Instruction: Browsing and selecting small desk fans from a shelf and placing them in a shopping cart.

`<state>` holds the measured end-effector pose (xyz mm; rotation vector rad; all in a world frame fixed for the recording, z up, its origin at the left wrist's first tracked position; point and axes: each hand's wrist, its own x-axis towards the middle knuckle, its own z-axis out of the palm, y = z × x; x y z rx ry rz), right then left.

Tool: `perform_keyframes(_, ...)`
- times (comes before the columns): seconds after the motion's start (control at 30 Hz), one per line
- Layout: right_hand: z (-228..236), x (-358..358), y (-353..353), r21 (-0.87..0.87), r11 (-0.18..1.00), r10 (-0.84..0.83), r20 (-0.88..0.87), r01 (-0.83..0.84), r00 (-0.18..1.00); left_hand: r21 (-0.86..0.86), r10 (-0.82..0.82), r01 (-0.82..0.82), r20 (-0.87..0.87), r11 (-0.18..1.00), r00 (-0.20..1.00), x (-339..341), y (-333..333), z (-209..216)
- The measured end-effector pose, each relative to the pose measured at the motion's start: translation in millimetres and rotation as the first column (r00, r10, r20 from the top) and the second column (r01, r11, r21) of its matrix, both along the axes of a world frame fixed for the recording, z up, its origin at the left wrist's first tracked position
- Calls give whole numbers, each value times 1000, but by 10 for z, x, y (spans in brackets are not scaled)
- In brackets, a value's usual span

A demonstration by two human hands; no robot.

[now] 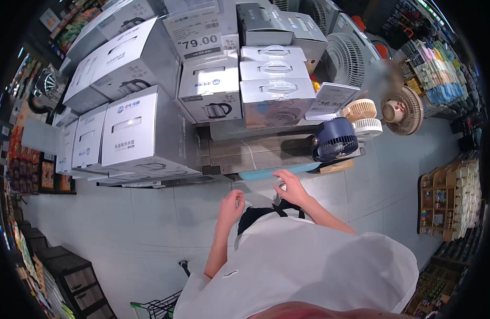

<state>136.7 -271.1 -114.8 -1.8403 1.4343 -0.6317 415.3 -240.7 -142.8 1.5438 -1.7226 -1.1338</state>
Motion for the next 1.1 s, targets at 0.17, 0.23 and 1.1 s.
perform_keyframes(0.17,-57,135,-116,192,971,147,-21,-140,989,464,-307,47,504,885,807,465,1037,-180)
perform_keyframes(0.23,-282,269,-340,198,925,346,-95,-323,933,484,-211,-140,599,864,772,556,1357,-168)
perform_keyframes(1.1,-1144,616,1336,438,90,963,192,-894,191,749,587,-126,390,-650,-710,-5373,5563,-1686)
